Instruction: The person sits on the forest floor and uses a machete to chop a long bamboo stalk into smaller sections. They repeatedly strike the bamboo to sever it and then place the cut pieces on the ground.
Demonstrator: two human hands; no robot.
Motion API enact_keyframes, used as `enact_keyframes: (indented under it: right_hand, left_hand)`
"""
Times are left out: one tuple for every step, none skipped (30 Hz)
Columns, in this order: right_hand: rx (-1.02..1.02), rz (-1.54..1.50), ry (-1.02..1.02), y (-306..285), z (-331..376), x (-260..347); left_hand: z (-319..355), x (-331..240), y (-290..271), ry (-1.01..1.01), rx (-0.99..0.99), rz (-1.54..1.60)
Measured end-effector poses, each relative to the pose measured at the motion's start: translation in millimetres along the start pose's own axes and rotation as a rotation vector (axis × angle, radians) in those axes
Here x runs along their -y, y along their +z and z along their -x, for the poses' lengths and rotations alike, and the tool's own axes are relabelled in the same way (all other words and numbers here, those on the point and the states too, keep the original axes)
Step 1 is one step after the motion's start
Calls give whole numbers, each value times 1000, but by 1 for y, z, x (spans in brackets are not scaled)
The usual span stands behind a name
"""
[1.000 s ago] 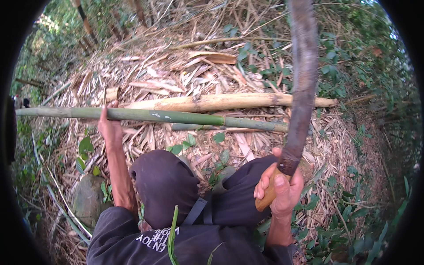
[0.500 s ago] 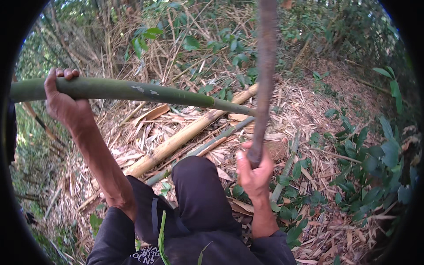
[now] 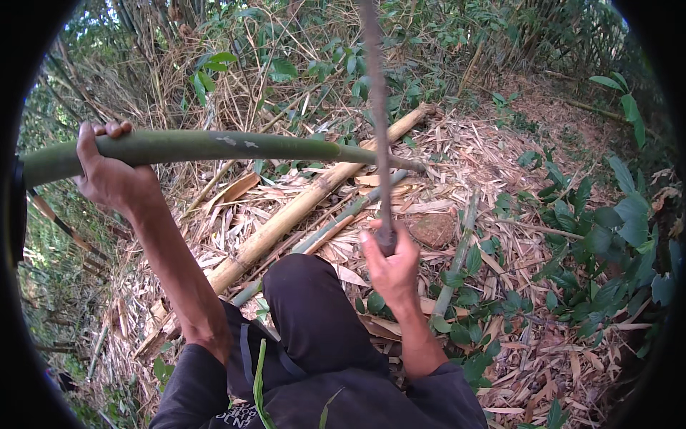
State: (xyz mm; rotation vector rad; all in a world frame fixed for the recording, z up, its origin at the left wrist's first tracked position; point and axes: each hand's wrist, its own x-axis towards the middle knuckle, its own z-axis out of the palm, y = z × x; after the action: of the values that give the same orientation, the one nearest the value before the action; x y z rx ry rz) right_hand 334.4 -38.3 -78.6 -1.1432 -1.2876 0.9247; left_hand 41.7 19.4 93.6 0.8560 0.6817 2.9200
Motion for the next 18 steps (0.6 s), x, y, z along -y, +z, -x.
enact_keyframes:
  right_hand:
    - [-5, 42, -38, 8, 1, -10]
    - [10, 55, -47, 15, 2, -22]
    - [41, 129, -40, 22, 1, -28]
    - [73, 203, -34, 28, 1, -32]
    - [79, 214, -32, 32, 2, -34]
    - [91, 223, -30, 38, 3, -35]
    - [104, 232, -29, 41, 3, -35]
    - [125, 267, -6, 43, 4, -33]
    - [145, 301, 18, 44, 6, -28]
    - [165, 336, 41, 46, 8, -26]
    - [145, 349, -16, 49, 11, -30]
    - [151, 343, -25, 51, 13, -29]
    - [155, 337, -33, 53, 15, -28]
    - [160, 331, -42, 54, 17, -27]
    - [177, 330, -18, 55, 18, -24]
    - [195, 330, 6, 56, 19, -20]
    - [211, 330, 30, 57, 20, -14]
    - [202, 302, 13, 58, 22, -9]
  left_hand:
    - [1, -1, -3, -9, 7, -2]
    - [0, 0, -4, -8, -14, -12]
    - [0, 0, -7, -4, -42, -30]
    - [0, 0, -11, -1, -70, -47]
    - [0, 0, -15, -22, -49, -54]
    - [1, -2, -18, -22, -51, -67]
    - [3, -4, -20, -22, -54, -80]
    - [4, -5, -21, -22, -57, -92]
    - [6, -6, -22, -17, -81, -105]
    - [6, -7, -25, -15, -87, -108]
    - [6, -7, -28, -13, -93, -111]
    - [7, -8, -31, -14, -99, -113]
    - [8, -8, -33, -5, -95, -119]
    - [11, -9, -35, 3, -90, -126]
    - [12, -11, -36, 13, -90, -129]
    - [14, -14, -38, 7, -72, -126]
    - [16, -17, -39, 2, -53, -123]
    - [18, -19, -42, -4, -35, -125]
